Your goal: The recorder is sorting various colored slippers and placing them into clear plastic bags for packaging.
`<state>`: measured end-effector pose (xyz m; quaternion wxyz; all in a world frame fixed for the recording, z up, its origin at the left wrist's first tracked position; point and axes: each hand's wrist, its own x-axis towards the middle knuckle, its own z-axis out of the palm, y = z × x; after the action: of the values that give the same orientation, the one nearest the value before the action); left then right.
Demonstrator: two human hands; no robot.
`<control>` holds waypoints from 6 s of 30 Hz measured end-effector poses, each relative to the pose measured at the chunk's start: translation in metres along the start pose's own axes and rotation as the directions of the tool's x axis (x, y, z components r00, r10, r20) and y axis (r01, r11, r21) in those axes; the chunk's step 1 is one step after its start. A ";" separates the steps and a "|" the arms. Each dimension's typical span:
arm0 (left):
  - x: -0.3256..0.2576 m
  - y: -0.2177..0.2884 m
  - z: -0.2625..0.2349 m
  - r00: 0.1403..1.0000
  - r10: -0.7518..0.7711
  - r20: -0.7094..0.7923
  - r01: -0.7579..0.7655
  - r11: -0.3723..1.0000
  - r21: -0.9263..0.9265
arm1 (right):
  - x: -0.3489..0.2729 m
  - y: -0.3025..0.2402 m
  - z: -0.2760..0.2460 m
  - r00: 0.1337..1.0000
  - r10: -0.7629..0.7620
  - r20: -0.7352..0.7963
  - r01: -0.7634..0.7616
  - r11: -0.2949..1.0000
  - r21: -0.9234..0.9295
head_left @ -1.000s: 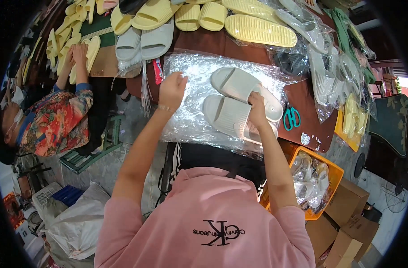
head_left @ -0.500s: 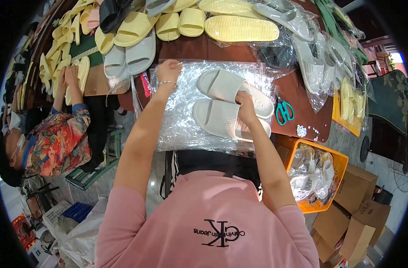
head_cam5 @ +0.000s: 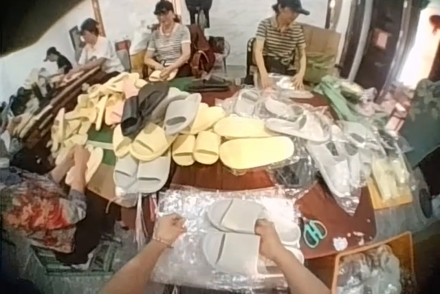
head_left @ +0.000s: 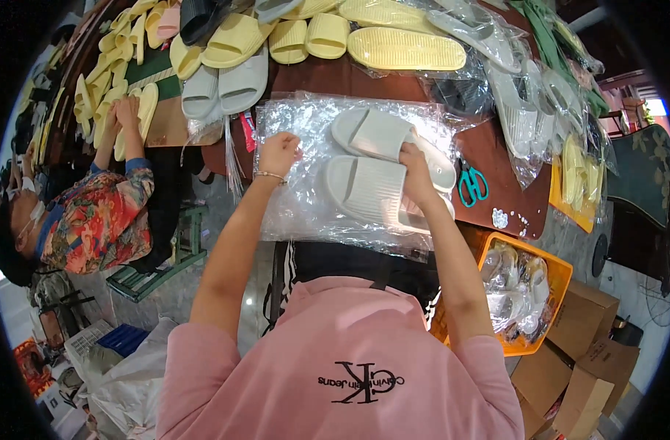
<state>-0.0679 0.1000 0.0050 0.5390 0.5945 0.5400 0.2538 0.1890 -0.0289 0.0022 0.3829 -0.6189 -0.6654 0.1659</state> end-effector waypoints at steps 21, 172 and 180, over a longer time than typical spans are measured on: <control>-0.086 0.002 -0.035 0.991 -0.028 -0.129 0.098 0.814 0.572 | -0.017 -0.027 0.006 0.964 -0.029 0.263 0.038 0.999 -0.029; -0.034 0.026 0.097 0.831 0.506 0.229 -0.523 0.572 0.632 | -0.052 0.007 -0.007 0.827 0.516 -0.225 -0.510 0.856 0.087; -0.034 0.026 0.097 0.832 0.502 0.236 -0.518 0.553 0.653 | -0.055 0.013 -0.004 0.877 0.415 -0.242 -0.428 0.904 0.000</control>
<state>0.0179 0.0374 0.0101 0.1849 0.8844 0.3928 0.1712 0.1980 -0.0796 -0.0211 0.3974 -0.7742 -0.4685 0.1525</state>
